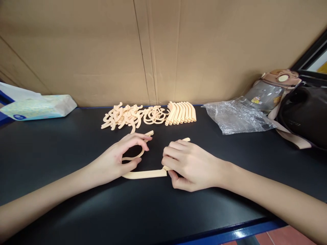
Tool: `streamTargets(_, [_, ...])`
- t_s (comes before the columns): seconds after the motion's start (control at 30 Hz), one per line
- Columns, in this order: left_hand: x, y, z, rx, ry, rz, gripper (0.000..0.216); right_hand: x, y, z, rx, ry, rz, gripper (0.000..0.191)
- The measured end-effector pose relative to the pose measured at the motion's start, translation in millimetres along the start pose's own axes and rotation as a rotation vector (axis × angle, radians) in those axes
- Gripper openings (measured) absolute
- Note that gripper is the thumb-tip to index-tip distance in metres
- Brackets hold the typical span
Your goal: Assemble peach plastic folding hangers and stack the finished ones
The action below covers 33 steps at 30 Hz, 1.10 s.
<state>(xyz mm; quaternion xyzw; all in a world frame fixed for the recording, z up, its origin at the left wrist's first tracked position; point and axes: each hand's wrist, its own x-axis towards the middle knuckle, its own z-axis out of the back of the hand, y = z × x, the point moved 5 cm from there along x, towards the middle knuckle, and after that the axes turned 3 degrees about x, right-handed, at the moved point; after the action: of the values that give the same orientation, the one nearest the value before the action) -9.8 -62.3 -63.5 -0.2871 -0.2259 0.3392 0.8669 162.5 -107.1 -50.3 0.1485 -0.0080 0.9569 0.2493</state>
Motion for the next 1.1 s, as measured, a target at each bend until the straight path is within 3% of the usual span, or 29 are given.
streamTargets(0.13, [0.0,4.1,0.0,-0.029,-0.073,0.049,0.021,-2.2,-1.5,6.4,0.059,-0.02,0.004,0.014])
streamTargets(0.3, [0.8,6.1,3.8,0.066,-0.166,0.028,0.019,-5.5,-10.5,6.4,0.105,0.055,-0.107,0.023])
streamTargets(0.63, [0.3,8.7,5.0,0.038,-0.19,0.0,0.014,-1.4,-6.5,0.9,0.18,0.036,-0.078,0.023])
streamTargets(0.9, [0.2,4.1,4.4,0.04,-0.182,0.003,0.013,0.7,9.5,-0.8,0.313,0.019,0.018,0.017])
streamTargets(1.1, [-0.6,-2.1,-0.4,0.034,-0.056,0.004,0.009,0.4,10.8,-2.9,0.351,0.011,0.035,0.023])
